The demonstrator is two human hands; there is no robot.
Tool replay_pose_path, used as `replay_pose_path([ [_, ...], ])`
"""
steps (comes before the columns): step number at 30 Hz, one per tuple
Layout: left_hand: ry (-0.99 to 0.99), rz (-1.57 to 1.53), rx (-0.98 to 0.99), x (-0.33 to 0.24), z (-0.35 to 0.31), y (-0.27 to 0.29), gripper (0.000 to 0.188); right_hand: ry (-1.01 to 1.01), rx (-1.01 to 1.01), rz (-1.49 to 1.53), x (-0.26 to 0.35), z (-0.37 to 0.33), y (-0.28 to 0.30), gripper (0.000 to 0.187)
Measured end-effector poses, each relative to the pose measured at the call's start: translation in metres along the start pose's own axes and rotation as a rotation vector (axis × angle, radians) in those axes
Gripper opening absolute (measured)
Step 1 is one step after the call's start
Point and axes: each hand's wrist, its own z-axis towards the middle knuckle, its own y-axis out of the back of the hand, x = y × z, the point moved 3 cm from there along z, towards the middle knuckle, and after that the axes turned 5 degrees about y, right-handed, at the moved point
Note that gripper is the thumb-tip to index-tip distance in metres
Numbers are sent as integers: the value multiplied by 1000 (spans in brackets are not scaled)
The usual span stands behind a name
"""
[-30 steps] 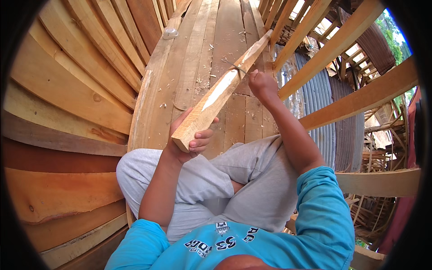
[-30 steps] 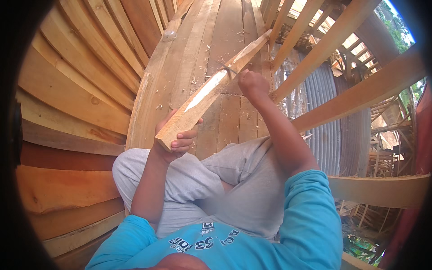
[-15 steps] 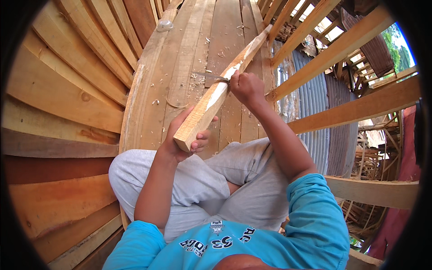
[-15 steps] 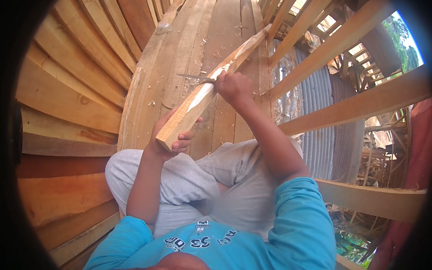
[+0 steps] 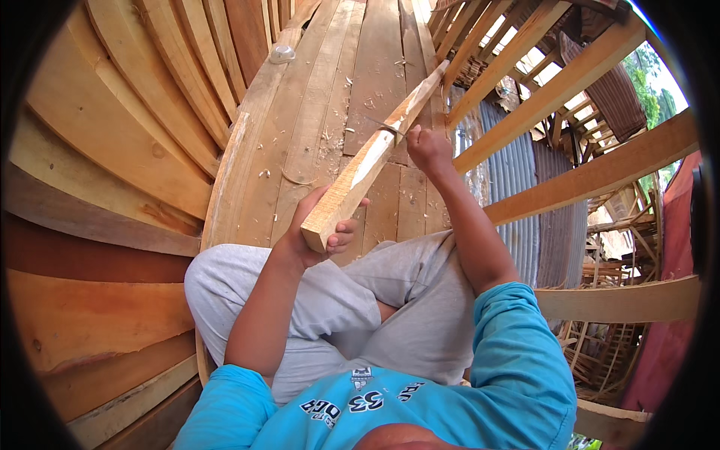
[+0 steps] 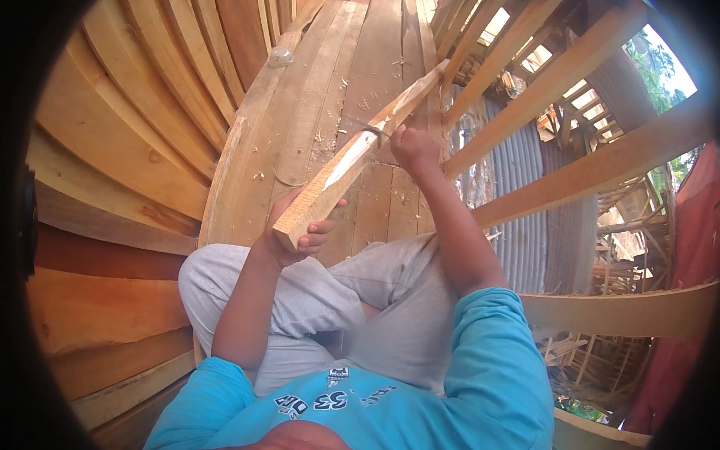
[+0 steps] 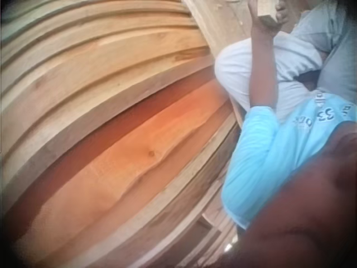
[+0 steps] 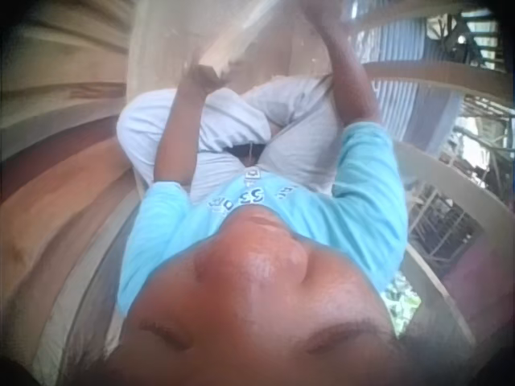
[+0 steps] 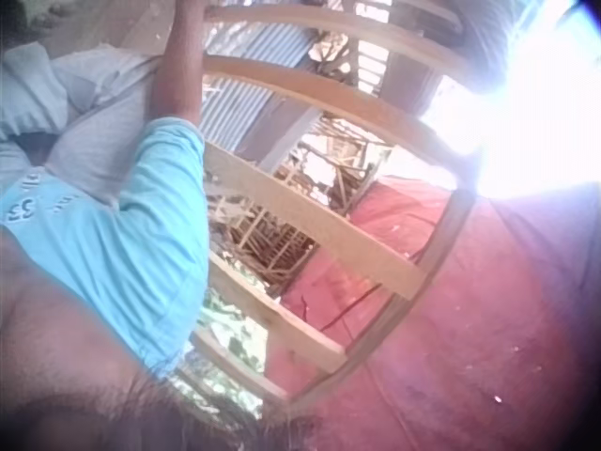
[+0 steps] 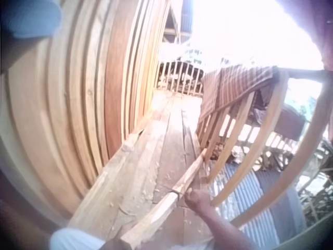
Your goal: The person sits cross-legged on a wooden floor and uses a knife to carve a long rectangular piece of wood. They repeatedly scrape and shave the wood surface, producing wood shavings that accumulate on the floor.
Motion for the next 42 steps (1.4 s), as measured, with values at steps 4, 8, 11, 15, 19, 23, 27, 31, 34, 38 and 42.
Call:
replay_pose_path([
  [4, -30, -37, 45, -6, -8, 18, 63, 217, 216, 97, 75, -36, 1, 58],
  [8, 3, 11, 31, 6, 5, 4, 59, 67, -168, -17, -3, 2, -9, 56],
  [11, -25, 16, 8, -2, -4, 9, 60, 255, -20, 131, 51, -31, -8, 54],
  [15, 8, 67, -35, 10, -3, 7, 60, 130, -62, -1, 21, -19, -10, 54],
  [19, -10, 92, -32, 1, -2, 13, 61, 232, -12, 70, 40, -25, -7, 57],
  [23, 20, 139, -7, 13, 14, 4, 61, -18, 22, 17, -34, -8, -23, 55],
  [27, -37, -20, -16, 2, -5, 11, 66, -187, 238, 214, 12, -10, -17, 59],
  [31, -53, 73, -170, 8, -3, 5, 64, -237, 345, 361, 15, -19, -1, 63],
  [34, 5, 75, -146, 17, 7, -2, 64, -261, 353, 361, 7, -20, 10, 64],
  [38, 11, 22, -200, 17, -1, -2, 66, -253, 363, 449, 20, -23, 12, 69],
  [42, 0, 43, -198, 17, 2, -6, 68, -260, 371, 493, 23, -30, 17, 70],
])
